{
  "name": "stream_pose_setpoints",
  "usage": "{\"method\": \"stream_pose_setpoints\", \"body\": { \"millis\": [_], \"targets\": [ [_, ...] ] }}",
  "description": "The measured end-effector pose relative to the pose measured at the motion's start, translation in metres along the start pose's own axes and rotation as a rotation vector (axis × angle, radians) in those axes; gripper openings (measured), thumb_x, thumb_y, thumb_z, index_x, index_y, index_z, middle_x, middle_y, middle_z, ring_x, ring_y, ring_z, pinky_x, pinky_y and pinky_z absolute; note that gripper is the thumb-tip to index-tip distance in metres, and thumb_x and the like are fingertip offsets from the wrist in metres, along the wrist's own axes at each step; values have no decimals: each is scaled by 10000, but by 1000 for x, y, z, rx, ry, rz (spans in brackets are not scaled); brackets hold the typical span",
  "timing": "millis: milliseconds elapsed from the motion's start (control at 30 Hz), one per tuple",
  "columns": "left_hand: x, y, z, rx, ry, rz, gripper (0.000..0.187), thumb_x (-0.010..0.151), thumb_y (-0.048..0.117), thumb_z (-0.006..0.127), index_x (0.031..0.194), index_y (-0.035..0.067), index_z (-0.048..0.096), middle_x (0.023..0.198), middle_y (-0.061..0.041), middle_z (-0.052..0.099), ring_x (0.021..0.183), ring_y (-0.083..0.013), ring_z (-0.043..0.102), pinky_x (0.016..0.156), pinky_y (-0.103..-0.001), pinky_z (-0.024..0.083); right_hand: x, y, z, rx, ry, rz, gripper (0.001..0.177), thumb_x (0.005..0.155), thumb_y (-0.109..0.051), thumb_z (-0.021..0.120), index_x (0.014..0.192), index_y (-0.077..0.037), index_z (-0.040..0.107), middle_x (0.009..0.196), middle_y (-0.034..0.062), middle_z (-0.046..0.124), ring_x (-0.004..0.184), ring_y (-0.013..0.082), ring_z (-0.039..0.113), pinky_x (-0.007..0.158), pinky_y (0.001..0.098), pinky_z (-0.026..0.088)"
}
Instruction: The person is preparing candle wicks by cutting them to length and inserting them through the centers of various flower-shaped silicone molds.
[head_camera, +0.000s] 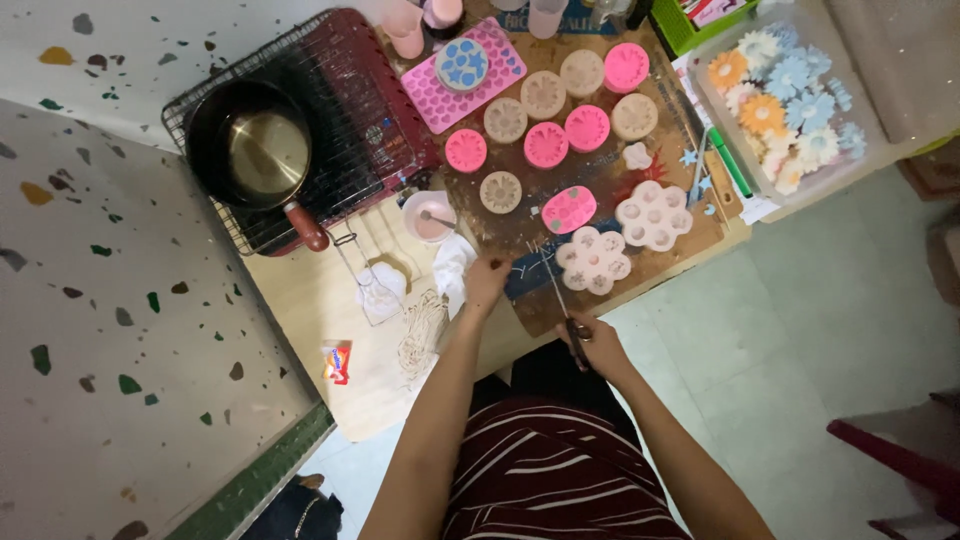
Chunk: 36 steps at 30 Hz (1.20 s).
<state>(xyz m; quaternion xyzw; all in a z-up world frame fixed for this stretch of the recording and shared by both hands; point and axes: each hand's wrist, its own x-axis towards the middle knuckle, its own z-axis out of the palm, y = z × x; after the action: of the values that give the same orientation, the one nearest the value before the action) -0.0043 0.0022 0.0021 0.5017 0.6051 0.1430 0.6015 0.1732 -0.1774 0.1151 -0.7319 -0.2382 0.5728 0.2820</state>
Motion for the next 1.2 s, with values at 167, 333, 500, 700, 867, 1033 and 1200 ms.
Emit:
{"method": "stream_pose_setpoints", "body": {
  "millis": [167, 333, 500, 700, 867, 1033, 1200],
  "targets": [
    [9, -24, -8, 182, 325, 226, 220, 859, 158, 731, 1015, 8, 768, 895, -175, 754, 850, -321, 723, 767, -419, 558, -14, -16, -10, -78, -142, 51, 485, 889, -340, 762, 1279, -58, 698, 622, 77, 616, 422, 131, 527, 393, 297, 390],
    [-6, 1, -23, -13, 216, -36, 417, 892, 180, 617, 1293, 73, 654, 883, -171, 753, 828, -376, 774, 752, -463, 590, 1, 27, -20, -230, -288, -239, 488, 906, -374, 835, 1247, -43, 725, 720, -3, 735, 584, 51, 615, 489, 246, 489],
    [21, -23, -30, 283, 236, 411, 994, 757, 129, 794, 1595, 222, 268, 940, -226, 715, 784, -405, 701, 671, -484, 560, -12, -29, -16, -258, -88, 92, 456, 832, -368, 779, 1209, -117, 726, 586, 63, 604, 466, 147, 510, 457, 327, 391],
    [-10, 2, -48, 70, 148, 117, 1046, 797, 63, 654, 1653, 253, 83, 673, -137, 693, 568, -297, 697, 552, -431, 557, 26, 43, -13, -411, -108, -373, 298, 852, -242, 746, 1072, -45, 710, 732, 131, 723, 636, 226, 679, 625, 380, 564],
    [-29, 11, -55, 29, 193, 101, 1054, 785, 24, 632, 1658, 271, 97, 642, -124, 683, 539, -267, 689, 520, -396, 548, 14, -15, 36, -817, -21, -539, 536, 788, -317, 739, 1267, -99, 640, 916, 237, 733, 806, 433, 695, 693, 517, 556],
    [-30, 0, -59, 62, 239, 108, 1009, 805, 30, 680, 1646, 232, 161, 647, -116, 684, 551, -245, 686, 538, -369, 534, 30, -39, 90, -859, 6, -534, 581, 792, -324, 731, 1287, -40, 619, 872, 263, 714, 785, 460, 689, 701, 542, 555],
    [-42, 13, -67, -124, 255, 85, 557, 806, 21, 744, 1334, 47, 569, 761, -93, 722, 618, -169, 686, 554, -324, 547, 99, -32, 118, -1084, -150, -405, 290, 815, -300, 734, 883, -19, 763, 869, 267, 713, 840, 449, 717, 774, 533, 592]
  ]
}}
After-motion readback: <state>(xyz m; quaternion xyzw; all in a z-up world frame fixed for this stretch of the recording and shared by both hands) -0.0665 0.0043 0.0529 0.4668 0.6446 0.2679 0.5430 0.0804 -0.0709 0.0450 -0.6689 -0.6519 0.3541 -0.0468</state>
